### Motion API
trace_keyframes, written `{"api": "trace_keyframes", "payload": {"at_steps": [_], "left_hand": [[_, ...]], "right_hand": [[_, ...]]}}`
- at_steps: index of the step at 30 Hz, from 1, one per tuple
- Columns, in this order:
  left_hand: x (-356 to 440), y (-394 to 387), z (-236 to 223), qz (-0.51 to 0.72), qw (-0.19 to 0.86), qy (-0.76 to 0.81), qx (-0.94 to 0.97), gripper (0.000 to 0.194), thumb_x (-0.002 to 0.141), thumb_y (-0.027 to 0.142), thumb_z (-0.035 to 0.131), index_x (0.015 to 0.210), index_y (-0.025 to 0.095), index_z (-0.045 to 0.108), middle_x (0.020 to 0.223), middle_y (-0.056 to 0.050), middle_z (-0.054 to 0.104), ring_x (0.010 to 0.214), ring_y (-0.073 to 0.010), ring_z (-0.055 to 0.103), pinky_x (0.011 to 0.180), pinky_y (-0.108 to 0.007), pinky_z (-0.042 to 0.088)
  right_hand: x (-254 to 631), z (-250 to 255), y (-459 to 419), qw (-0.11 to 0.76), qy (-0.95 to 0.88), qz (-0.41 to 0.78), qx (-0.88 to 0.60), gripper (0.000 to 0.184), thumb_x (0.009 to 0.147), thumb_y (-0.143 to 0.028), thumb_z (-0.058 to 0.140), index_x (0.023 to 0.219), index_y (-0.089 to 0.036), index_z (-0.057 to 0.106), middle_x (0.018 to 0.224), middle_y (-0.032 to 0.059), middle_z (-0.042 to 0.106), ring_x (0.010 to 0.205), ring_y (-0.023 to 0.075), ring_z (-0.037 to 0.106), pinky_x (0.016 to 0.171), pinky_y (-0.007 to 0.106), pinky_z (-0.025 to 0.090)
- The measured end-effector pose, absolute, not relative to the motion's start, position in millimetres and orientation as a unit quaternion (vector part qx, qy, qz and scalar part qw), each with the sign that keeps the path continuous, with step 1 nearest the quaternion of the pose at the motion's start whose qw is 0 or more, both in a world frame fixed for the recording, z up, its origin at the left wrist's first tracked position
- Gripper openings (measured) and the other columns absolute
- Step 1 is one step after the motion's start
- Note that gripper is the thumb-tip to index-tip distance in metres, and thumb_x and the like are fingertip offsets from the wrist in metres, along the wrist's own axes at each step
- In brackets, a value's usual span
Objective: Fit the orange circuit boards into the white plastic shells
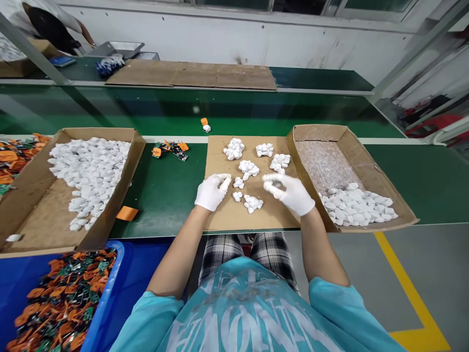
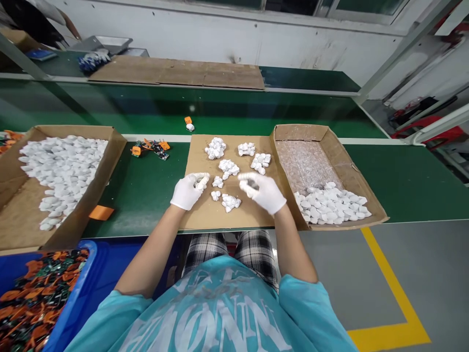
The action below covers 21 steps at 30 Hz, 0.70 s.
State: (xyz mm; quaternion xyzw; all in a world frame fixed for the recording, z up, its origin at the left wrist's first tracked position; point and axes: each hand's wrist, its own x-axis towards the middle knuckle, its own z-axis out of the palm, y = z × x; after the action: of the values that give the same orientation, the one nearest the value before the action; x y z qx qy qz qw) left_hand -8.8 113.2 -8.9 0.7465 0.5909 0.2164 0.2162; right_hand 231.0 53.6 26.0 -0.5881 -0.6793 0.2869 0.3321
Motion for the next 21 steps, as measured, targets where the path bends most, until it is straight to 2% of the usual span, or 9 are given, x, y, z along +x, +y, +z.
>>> {"api": "trace_keyframes", "payload": {"at_steps": [2, 5, 7, 9, 12, 14, 17, 21], "left_hand": [[-9.4, 111.5, -8.3, 0.231, 0.203, 0.569, 0.763, 0.032, 0.090, 0.040, 0.050, 0.106, 0.022, 0.072, 0.099, -0.006, 0.073, 0.085, -0.0212, 0.067, 0.075, -0.030, 0.050], [-3.8, 104.6, -4.3, 0.247, 0.188, 0.460, 0.832, 0.036, 0.088, 0.048, 0.053, 0.105, 0.023, 0.072, 0.085, -0.005, 0.072, 0.084, -0.0206, 0.064, 0.081, -0.032, 0.048], [6.1, 97.0, -1.6, 0.229, 0.179, 0.377, 0.880, 0.044, 0.081, 0.055, 0.061, 0.110, 0.024, 0.071, 0.093, -0.006, 0.071, 0.093, -0.0228, 0.063, 0.087, -0.035, 0.046], [18.7, 88.8, -1.1, 0.191, 0.158, 0.335, 0.909, 0.055, 0.073, 0.058, 0.067, 0.116, 0.024, 0.068, 0.107, -0.008, 0.069, 0.104, -0.0272, 0.059, 0.091, -0.040, 0.044], [34.3, 80.8, -5.9, 0.140, 0.139, 0.320, 0.927, 0.050, 0.071, 0.052, 0.072, 0.113, 0.026, 0.070, 0.116, -0.007, 0.067, 0.116, -0.0302, 0.053, 0.101, -0.047, 0.038], [38.9, 79.4, -10.9, 0.130, 0.142, 0.319, 0.928, 0.042, 0.072, 0.047, 0.074, 0.109, 0.028, 0.072, 0.117, -0.005, 0.068, 0.118, -0.0295, 0.051, 0.106, -0.048, 0.034], [39.0, 80.3, -16.9, 0.138, 0.153, 0.326, 0.923, 0.036, 0.074, 0.045, 0.072, 0.107, 0.029, 0.073, 0.116, -0.003, 0.069, 0.116, -0.0282, 0.052, 0.106, -0.048, 0.034], [38.9, 78.8, -18.0, 0.160, 0.161, 0.333, 0.915, 0.032, 0.077, 0.044, 0.069, 0.104, 0.027, 0.074, 0.112, -0.005, 0.070, 0.114, -0.0281, 0.054, 0.105, -0.049, 0.034]], "right_hand": [[227.4, 9.1, 34.6, 0.285, -0.729, 0.242, -0.573, 0.026, 0.089, -0.030, 0.055, 0.109, -0.021, 0.069, 0.089, 0.0057, 0.072, 0.079, 0.0195, 0.065, 0.077, 0.035, 0.054], [223.2, -10.0, 23.1, 0.212, -0.779, 0.162, -0.567, 0.029, 0.088, -0.029, 0.058, 0.113, -0.021, 0.068, 0.099, 0.0098, 0.069, 0.096, 0.0257, 0.062, 0.086, 0.040, 0.050], [220.7, -15.7, 22.5, 0.186, -0.783, 0.134, -0.578, 0.030, 0.085, -0.030, 0.062, 0.112, -0.020, 0.068, 0.097, 0.0103, 0.066, 0.095, 0.0261, 0.060, 0.085, 0.039, 0.050], [218.6, -17.2, 23.4, 0.176, -0.781, 0.131, -0.584, 0.022, 0.080, -0.026, 0.066, 0.101, -0.019, 0.070, 0.091, 0.0083, 0.064, 0.087, 0.0233, 0.059, 0.079, 0.035, 0.049], [218.7, -15.5, 22.8, 0.181, -0.768, 0.143, -0.598, 0.004, 0.075, -0.017, 0.067, 0.079, -0.018, 0.068, 0.079, 0.0037, 0.061, 0.073, 0.0176, 0.057, 0.068, 0.028, 0.045], [223.0, -13.1, 20.1, 0.194, -0.760, 0.157, -0.600, 0.002, 0.075, -0.017, 0.065, 0.074, -0.018, 0.065, 0.074, 0.0020, 0.060, 0.067, 0.0149, 0.054, 0.063, 0.026, 0.042], [236.0, -8.8, 13.7, 0.225, -0.752, 0.209, -0.584, 0.012, 0.081, -0.027, 0.062, 0.072, -0.019, 0.066, 0.070, 0.0016, 0.060, 0.061, 0.0134, 0.053, 0.059, 0.025, 0.041], [248.5, -8.4, 5.3, 0.321, -0.685, 0.258, -0.601, 0.026, 0.085, -0.043, 0.059, 0.080, -0.020, 0.069, 0.070, 0.0026, 0.063, 0.059, 0.0140, 0.055, 0.054, 0.026, 0.045]]}}
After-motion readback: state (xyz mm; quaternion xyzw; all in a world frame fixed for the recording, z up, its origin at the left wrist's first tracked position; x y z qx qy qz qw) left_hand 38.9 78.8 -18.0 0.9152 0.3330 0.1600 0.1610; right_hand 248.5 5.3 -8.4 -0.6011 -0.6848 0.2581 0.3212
